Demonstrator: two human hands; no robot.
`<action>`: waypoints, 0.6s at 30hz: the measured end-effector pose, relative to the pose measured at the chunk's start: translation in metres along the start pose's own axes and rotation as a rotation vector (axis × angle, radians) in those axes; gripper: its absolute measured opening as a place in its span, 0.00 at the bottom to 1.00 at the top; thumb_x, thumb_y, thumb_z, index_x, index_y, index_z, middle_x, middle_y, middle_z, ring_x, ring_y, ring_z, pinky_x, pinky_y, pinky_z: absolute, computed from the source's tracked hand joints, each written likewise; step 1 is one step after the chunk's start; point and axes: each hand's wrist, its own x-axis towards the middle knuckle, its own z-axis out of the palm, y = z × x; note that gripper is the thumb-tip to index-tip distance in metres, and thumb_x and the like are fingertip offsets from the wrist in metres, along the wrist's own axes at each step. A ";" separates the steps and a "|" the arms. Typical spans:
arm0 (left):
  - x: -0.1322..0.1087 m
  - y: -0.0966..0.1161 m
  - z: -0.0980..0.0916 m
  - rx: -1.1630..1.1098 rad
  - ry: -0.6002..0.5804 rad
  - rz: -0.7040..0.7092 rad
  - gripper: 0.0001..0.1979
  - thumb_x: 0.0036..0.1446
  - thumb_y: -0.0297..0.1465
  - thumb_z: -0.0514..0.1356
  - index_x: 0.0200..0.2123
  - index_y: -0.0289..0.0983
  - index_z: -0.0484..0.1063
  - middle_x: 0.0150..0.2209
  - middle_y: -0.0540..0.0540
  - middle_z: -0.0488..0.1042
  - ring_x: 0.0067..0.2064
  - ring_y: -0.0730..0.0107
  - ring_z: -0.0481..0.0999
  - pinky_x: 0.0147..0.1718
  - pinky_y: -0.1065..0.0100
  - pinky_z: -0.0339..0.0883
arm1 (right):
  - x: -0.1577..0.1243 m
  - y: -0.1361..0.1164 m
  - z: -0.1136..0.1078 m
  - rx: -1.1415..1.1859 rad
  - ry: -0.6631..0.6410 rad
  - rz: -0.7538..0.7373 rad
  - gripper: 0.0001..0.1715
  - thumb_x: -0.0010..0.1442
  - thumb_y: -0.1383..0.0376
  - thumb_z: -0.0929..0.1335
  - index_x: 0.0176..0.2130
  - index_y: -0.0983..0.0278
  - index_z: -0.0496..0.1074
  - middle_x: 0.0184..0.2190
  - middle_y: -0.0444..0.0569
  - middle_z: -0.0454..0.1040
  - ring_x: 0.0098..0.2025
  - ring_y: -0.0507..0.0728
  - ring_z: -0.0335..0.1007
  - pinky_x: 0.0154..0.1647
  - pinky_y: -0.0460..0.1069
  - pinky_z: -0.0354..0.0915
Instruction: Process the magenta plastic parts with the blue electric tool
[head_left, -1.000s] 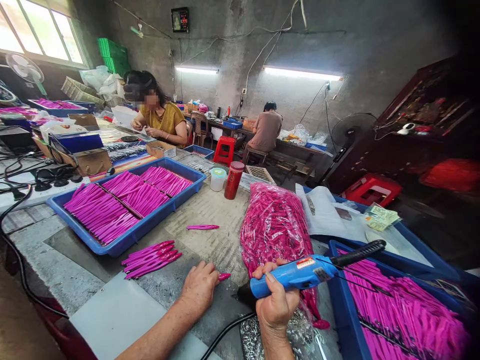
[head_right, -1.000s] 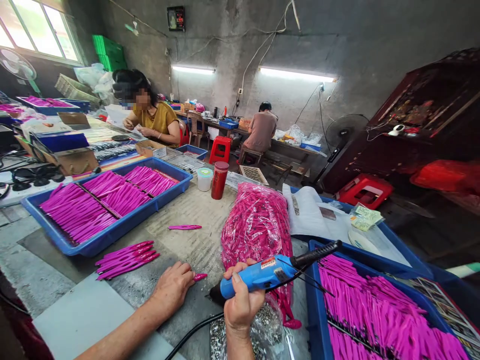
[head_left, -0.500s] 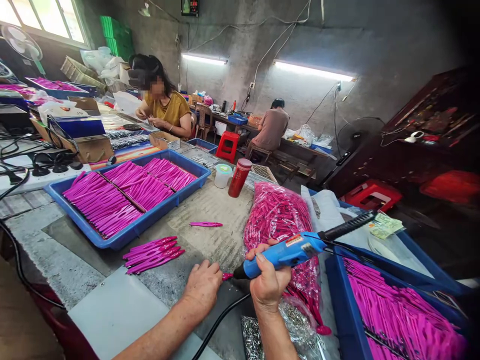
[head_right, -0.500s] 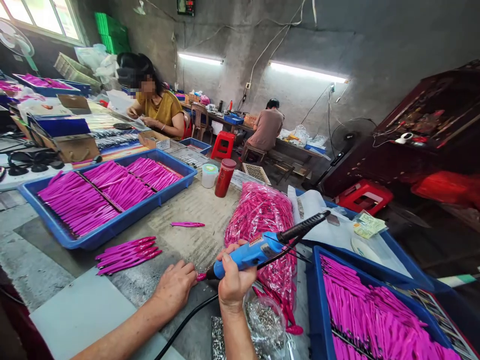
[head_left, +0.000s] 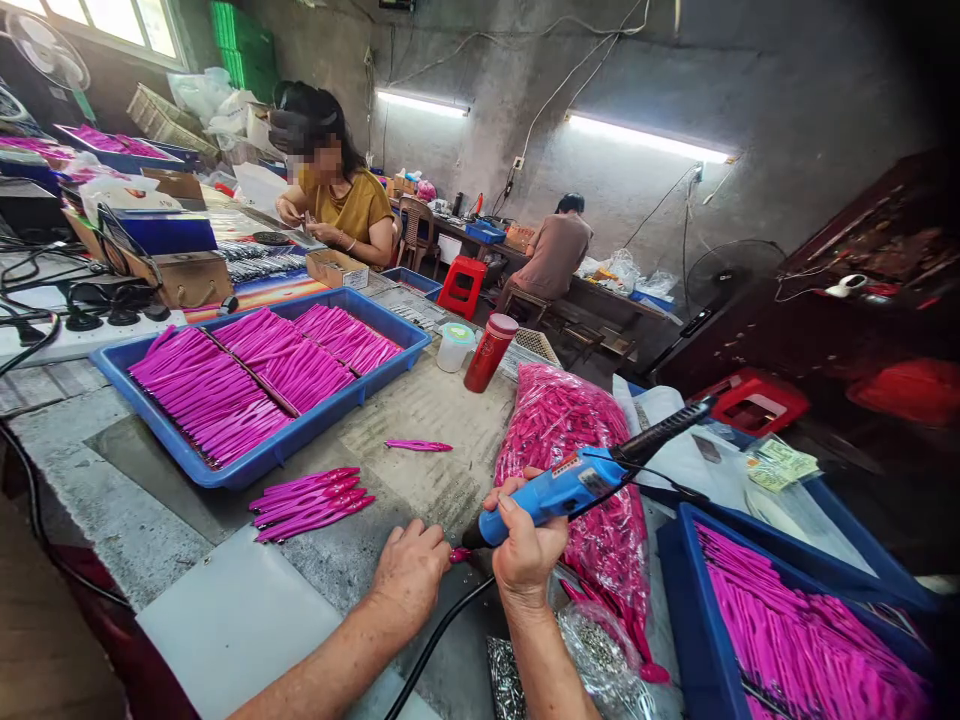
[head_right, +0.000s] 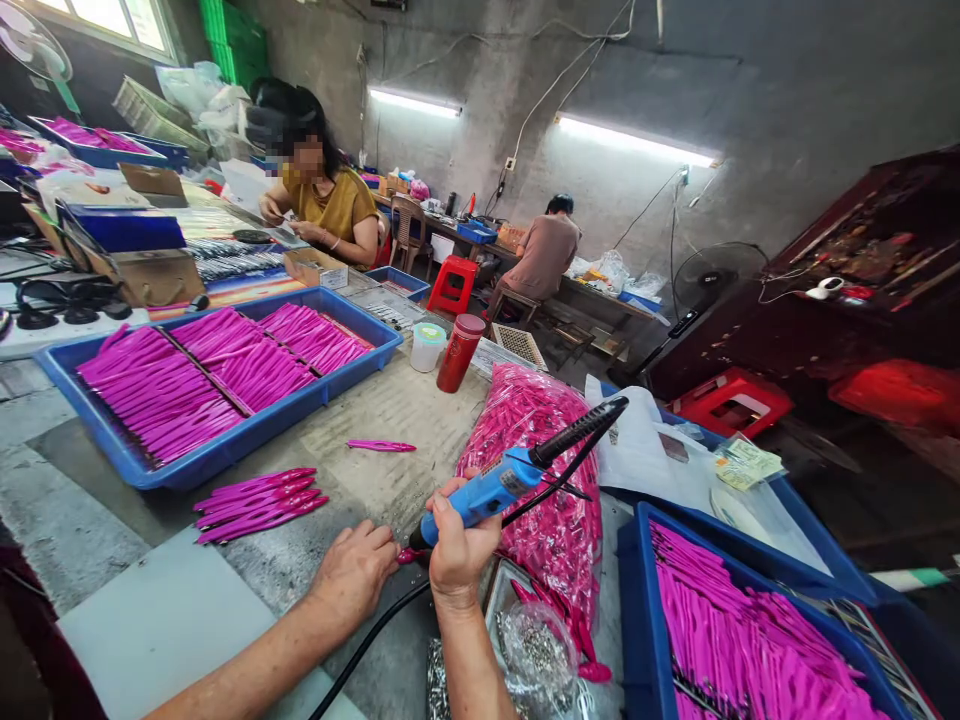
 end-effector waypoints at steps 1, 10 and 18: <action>0.000 0.000 0.000 0.001 -0.002 -0.003 0.10 0.59 0.28 0.51 0.33 0.39 0.73 0.35 0.47 0.72 0.41 0.64 0.67 0.34 0.65 0.56 | 0.000 0.000 0.000 -0.004 0.001 0.000 0.17 0.47 0.65 0.69 0.36 0.64 0.60 0.21 0.40 0.66 0.20 0.52 0.62 0.25 0.47 0.61; 0.002 -0.002 0.003 -0.009 -0.012 0.004 0.10 0.60 0.29 0.51 0.34 0.39 0.72 0.36 0.47 0.72 0.41 0.64 0.67 0.34 0.65 0.56 | 0.000 0.003 0.000 -0.014 0.010 0.017 0.19 0.46 0.64 0.69 0.37 0.64 0.60 0.22 0.40 0.66 0.20 0.52 0.63 0.24 0.48 0.60; 0.002 -0.002 0.007 -0.027 0.021 -0.002 0.11 0.60 0.28 0.50 0.33 0.39 0.72 0.34 0.47 0.72 0.40 0.65 0.66 0.35 0.64 0.56 | -0.001 0.013 0.006 -0.134 0.000 0.006 0.18 0.45 0.63 0.69 0.36 0.63 0.59 0.23 0.41 0.66 0.19 0.52 0.62 0.22 0.47 0.60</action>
